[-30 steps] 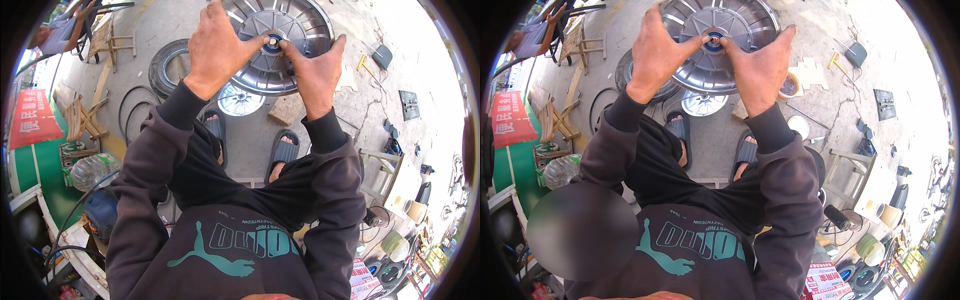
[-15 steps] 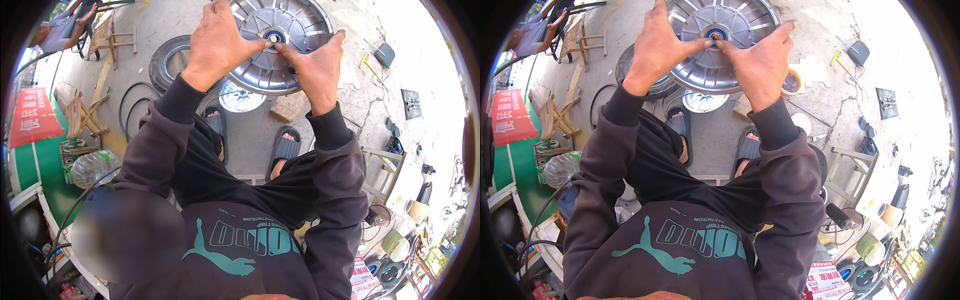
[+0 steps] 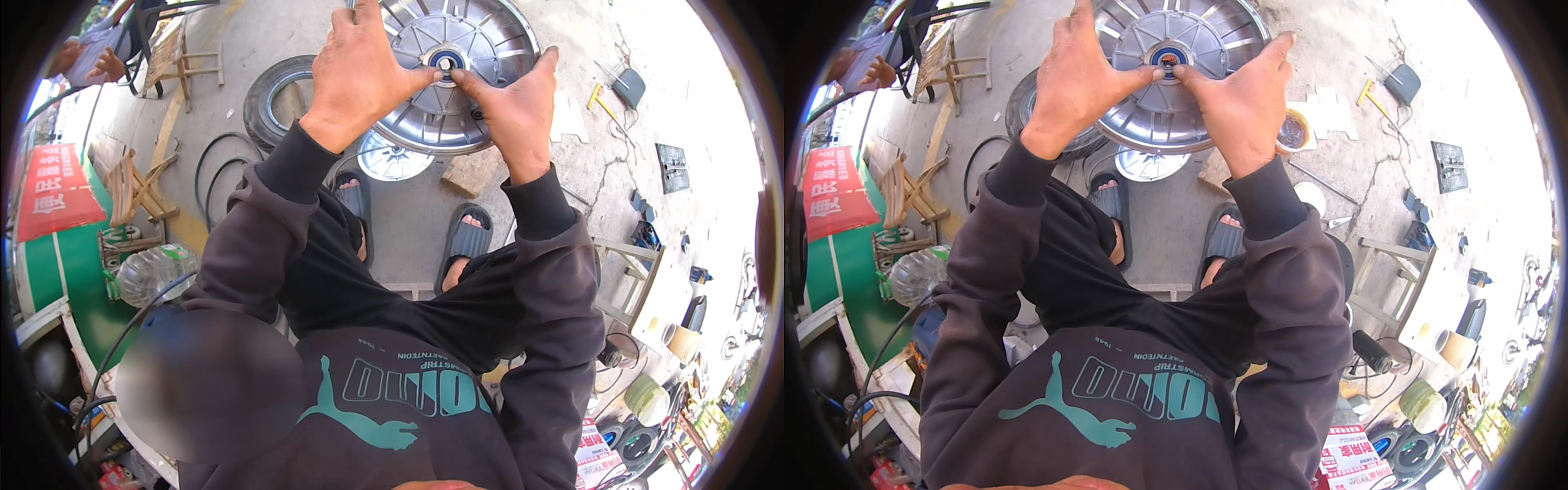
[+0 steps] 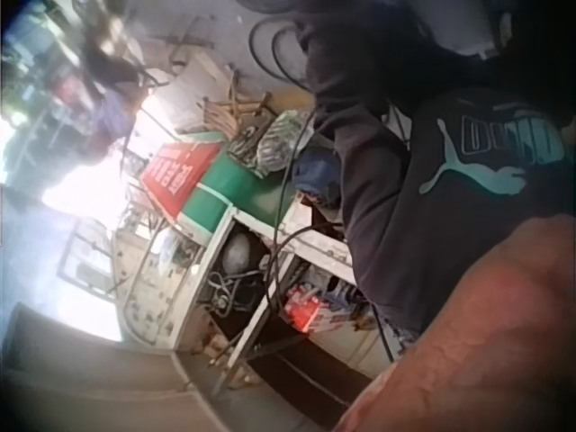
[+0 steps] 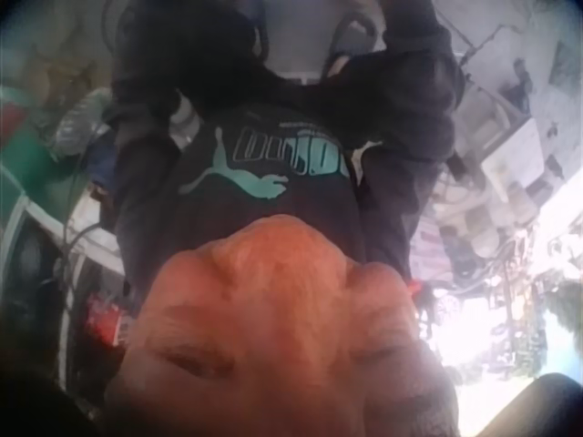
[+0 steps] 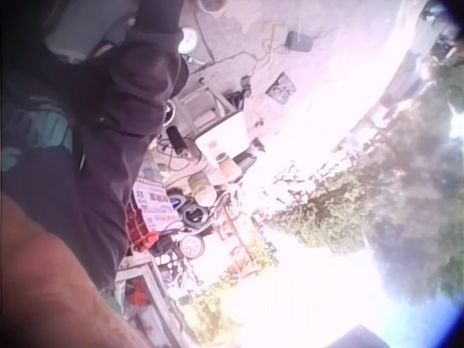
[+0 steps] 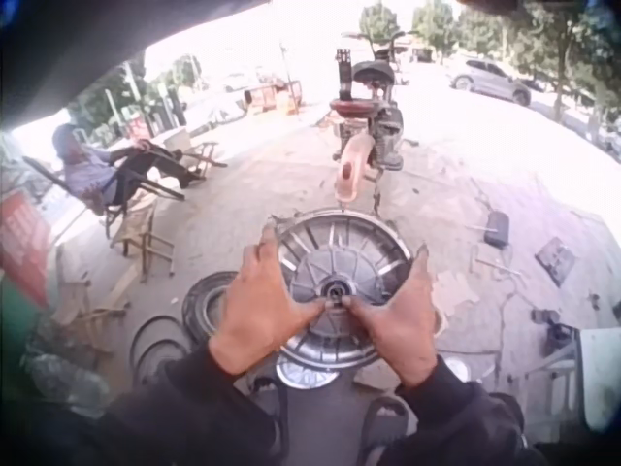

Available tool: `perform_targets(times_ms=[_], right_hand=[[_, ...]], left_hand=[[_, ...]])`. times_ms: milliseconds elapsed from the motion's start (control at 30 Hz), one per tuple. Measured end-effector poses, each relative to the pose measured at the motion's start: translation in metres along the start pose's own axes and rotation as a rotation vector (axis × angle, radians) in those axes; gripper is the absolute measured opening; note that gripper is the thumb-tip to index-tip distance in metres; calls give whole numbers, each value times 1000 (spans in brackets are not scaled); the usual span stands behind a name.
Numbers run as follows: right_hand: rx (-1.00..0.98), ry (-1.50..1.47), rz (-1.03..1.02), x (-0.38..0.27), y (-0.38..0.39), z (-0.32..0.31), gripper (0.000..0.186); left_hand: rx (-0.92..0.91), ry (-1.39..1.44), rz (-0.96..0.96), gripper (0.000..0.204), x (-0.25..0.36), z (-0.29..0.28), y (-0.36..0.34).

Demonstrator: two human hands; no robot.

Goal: The person sits on the ground and handles a motor stator and rotor, inspecting the stator's central bearing and the rotor's windings. They apply a dark substance from a container onto the rotor windings using their fingers.

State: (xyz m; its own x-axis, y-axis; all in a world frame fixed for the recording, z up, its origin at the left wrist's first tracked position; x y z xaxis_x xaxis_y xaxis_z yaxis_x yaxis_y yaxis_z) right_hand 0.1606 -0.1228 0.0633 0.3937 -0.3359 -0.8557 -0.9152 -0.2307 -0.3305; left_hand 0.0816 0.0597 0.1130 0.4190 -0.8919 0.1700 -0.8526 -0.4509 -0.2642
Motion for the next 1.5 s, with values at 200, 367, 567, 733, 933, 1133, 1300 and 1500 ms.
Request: perform_targets(times_ms=[200, 367, 567, 733, 933, 1133, 1300, 1500], right_hand=[[33, -100, 35, 12, -2, -1, 123], [115, -105, 0, 12, -3, -3, 127], [243, 35, -166, -9, -4, -6, 110], [93, -252, -24, -8, -12, -9, 112], [129, -385, -4, 7, -10, -7, 130], [143, -266, -58, -5, -9, -15, 128], [146, -223, -70, -9, -10, -14, 132], [131, -88, -96, -19, -12, -6, 130]], left_hand=[[95, 97, 55, 106, 4, -4, 5], [160, 147, 77, 102, 11, -13, 11], [327, 134, 121, 98, 19, -26, 14], [283, 544, 167, 78, -5, -28, 3], [-209, 1612, 70, 39, -12, 8, -7], [-560, 1801, -23, 45, -33, 31, -2], [-577, 1813, -61, 54, -13, 24, 0], [-425, 1739, -109, 54, -11, 22, -2]])
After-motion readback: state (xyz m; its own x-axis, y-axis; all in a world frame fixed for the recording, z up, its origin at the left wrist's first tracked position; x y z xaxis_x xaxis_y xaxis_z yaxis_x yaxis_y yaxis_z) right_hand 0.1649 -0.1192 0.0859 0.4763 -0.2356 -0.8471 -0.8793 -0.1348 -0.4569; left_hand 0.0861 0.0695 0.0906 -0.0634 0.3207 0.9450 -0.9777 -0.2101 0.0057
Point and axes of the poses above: each hand's wrist, its own y-axis away from the middle knuckle, its own z-axis out of the palm, x = y × z, the point moved 7 cm from there along -y, towards the middle knuckle, and after that the axes turned 11 degrees about -y, right-handed, at the moved point
